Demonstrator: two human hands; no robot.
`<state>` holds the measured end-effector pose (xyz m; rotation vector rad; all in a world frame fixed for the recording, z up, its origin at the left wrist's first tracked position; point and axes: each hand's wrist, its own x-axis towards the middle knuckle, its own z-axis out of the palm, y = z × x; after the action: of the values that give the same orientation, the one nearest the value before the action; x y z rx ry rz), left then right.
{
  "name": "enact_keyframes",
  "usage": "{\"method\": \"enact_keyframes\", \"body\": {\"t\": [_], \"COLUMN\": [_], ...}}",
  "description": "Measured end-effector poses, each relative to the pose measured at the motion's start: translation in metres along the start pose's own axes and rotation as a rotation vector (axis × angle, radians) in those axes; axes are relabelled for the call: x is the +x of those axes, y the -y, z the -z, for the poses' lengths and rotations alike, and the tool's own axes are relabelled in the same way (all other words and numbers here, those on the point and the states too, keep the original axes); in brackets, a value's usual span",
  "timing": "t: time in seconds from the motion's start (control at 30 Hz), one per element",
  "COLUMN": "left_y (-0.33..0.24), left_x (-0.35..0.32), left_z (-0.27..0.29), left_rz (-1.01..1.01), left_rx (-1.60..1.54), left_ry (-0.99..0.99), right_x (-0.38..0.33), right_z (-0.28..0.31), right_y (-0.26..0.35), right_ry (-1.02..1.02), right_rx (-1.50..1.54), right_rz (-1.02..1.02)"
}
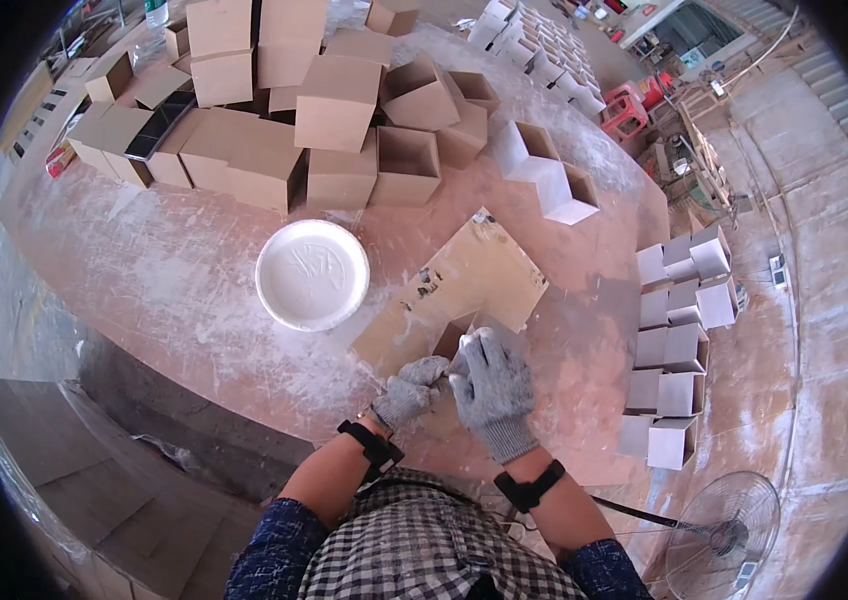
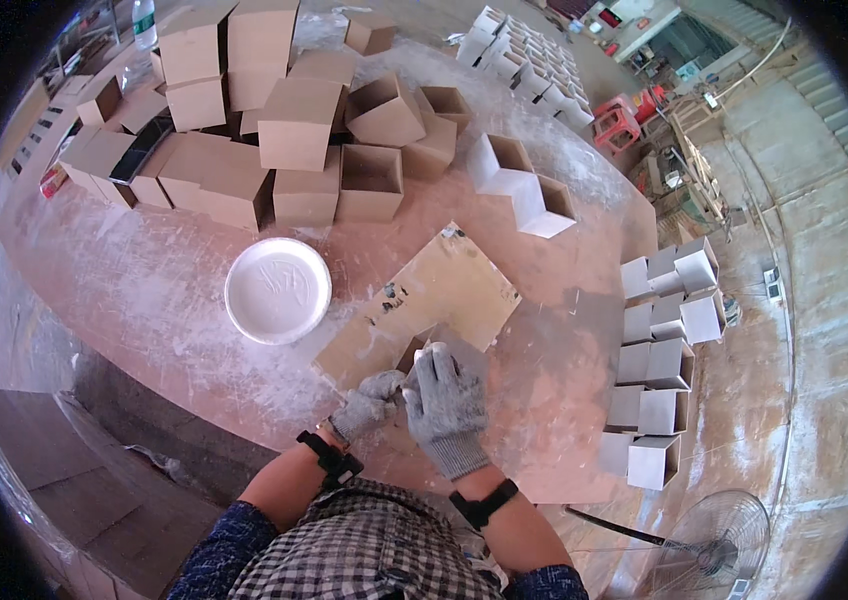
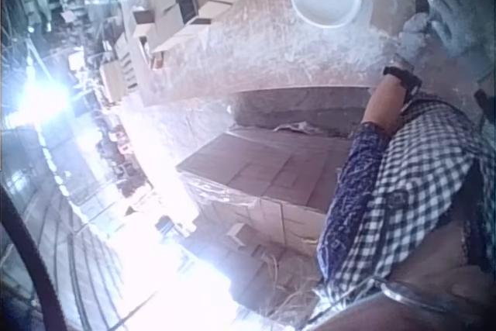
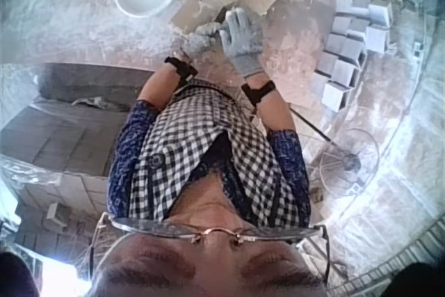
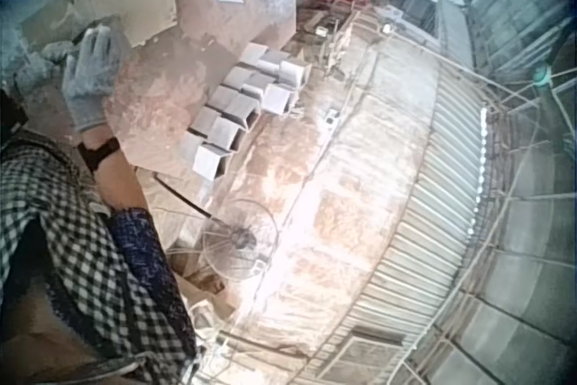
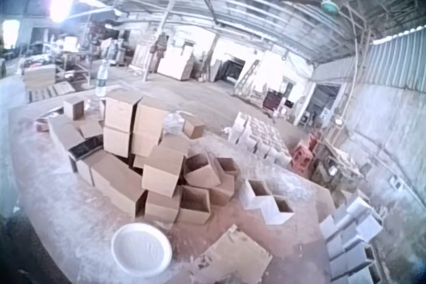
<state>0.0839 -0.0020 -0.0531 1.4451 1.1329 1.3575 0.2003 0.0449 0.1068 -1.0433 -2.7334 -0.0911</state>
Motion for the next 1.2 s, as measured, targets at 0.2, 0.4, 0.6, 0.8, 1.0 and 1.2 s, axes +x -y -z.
{"method": "enact_keyframes", "body": {"t": [0.2, 0.4, 0.6, 0.8, 1.0, 1.2], "left_y": [-0.009, -0.014, -0.021, 0.02, -0.018, 0.011], "left_x": [0.004, 0.002, 0.009, -0.005, 0.006, -0.003], "left_z": [-0.009, 0.001, -0.003, -0.018, -0.002, -0.006], "left_rz": [0.108, 0.107, 0.095, 0.038, 0.013, 0.106], "left_rx": [-0.338, -0.249, -0.066, -0.126, -0.001, -0.083], "left_ry": [0.01, -0.03, 0.03, -0.131, -0.029, 0.091], "right_x": [-0.013, -0.028, 0.029, -0.023, 0.026, -0.05], "right_z": [-0.03, -0.018, -0.023, -0.023, -0.042, -0.018], "right_y": [-0.039, -0.014, -0.05, -0.01, -0.056, -0.012], "right_ry": [-0.094, 0.117, 0.214, -0.007, -0.09, -0.014], "right_rx": [0.123, -0.002, -0.211, -0.174, -0.107, -0.005], "right_rz": [0.08, 0.104, -0.086, 0.265, -0.037, 0.087]}}
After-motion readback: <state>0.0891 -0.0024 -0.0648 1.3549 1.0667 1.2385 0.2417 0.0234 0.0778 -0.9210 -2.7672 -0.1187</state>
